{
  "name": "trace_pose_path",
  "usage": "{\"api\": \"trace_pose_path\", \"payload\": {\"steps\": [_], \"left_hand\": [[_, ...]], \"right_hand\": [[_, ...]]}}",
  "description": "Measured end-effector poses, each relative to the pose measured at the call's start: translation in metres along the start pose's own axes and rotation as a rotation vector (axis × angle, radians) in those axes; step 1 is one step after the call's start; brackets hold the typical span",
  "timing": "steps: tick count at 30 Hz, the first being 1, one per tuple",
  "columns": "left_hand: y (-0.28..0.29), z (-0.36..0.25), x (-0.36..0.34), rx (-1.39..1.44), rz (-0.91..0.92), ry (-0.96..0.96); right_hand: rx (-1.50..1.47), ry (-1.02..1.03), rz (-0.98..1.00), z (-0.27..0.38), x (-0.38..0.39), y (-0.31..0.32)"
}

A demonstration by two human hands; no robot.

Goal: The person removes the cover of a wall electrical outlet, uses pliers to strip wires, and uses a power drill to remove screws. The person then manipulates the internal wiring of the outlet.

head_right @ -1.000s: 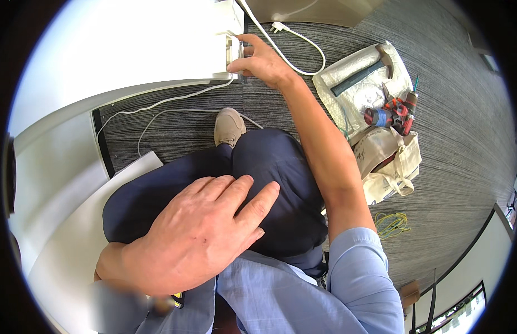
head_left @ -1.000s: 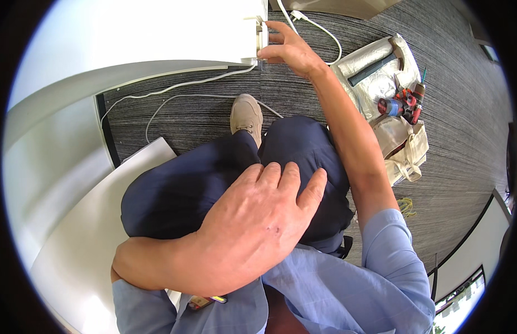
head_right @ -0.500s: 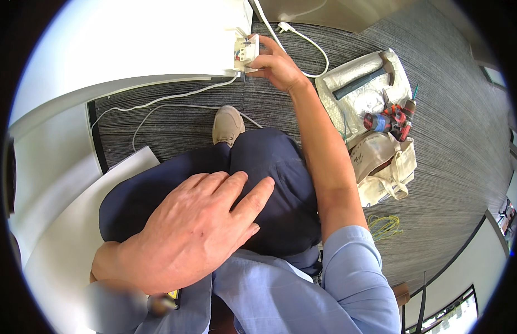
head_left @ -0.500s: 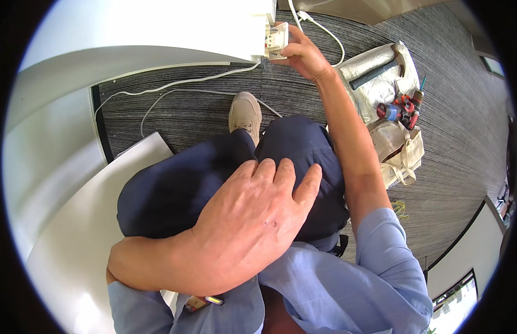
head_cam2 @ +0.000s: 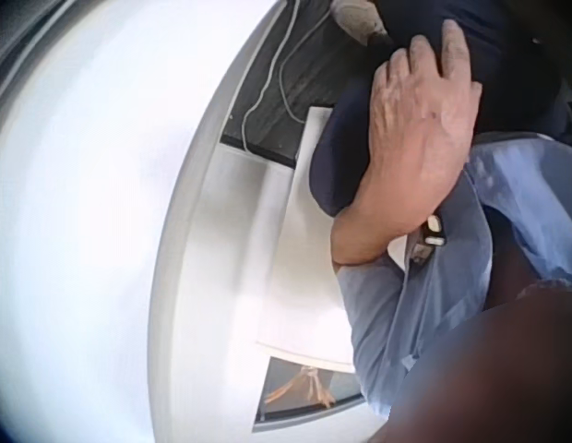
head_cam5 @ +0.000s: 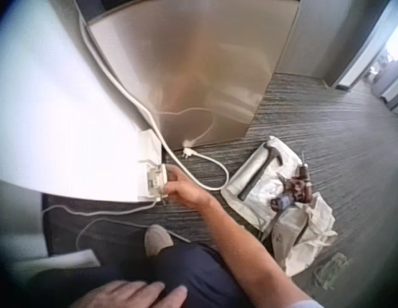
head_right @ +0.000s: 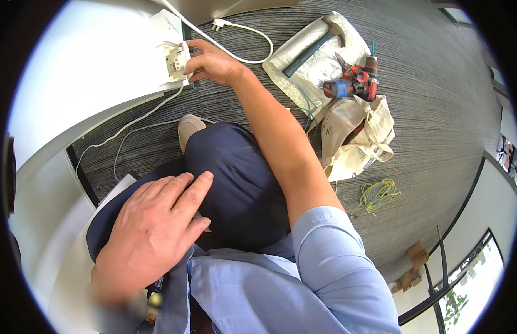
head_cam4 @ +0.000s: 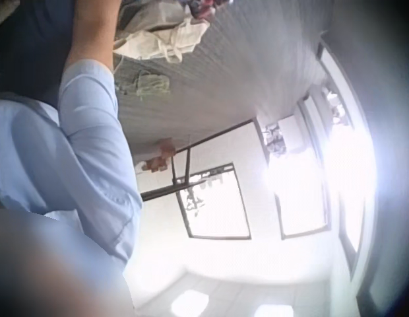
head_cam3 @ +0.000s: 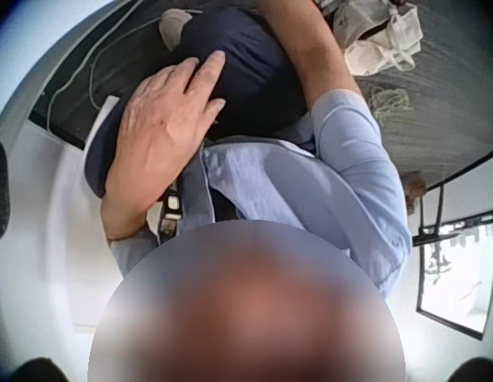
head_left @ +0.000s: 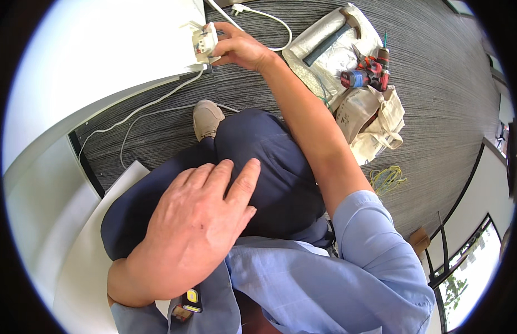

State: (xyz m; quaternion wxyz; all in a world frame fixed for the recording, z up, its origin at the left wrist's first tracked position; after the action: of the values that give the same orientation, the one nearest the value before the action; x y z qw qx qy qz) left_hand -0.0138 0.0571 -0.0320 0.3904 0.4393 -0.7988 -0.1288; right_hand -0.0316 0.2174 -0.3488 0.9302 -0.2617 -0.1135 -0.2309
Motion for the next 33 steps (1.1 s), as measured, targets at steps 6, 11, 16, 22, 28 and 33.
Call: {"api": "trace_pose_path", "payload": {"steps": [6,11,16,22,28,33], "left_hand": [[-0.0011,-0.001,-0.0029,0.05,0.041,0.063],[-0.0001,-0.0046,-0.0045,0.052,0.056,0.066],[-0.0021,-0.0051,-0.0056,0.045,0.046,0.08],[-0.0042,-0.005,-0.0052,0.009,0.034,0.102],[-0.0057,-0.0062,-0.0051,-0.005,0.042,0.104],[-0.0058,-0.0084,-0.0059,-0.005,0.042,0.095]], "right_hand": [[0.063,-0.014,-0.011,0.005,-0.0001,-0.005],[0.078,-0.011,-0.017,0.0064,0.0004,-0.0046],[0.089,-0.01,-0.04,0.0062,-0.0005,-0.0023],[0.09,-0.021,-0.055,0.002,-0.0035,0.0015],[0.156,0.037,-0.075,0.0018,-0.0014,0.0013],[0.073,0.018,-0.054,0.0009,-0.0018,0.0017]]}}
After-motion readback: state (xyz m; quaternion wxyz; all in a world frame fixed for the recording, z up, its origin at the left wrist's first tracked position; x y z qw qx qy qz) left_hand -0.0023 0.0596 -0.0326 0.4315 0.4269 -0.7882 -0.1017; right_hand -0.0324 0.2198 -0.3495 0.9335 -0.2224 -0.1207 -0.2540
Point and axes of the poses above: each hand's wrist, its own x-axis away from the middle knuckle, its own y-axis out of the back of the hand, z = x × y, the point moved 5 cm from there along -x, towards the middle knuckle, and after that the axes turned 15 degrees about x, right-handed, at the moved point
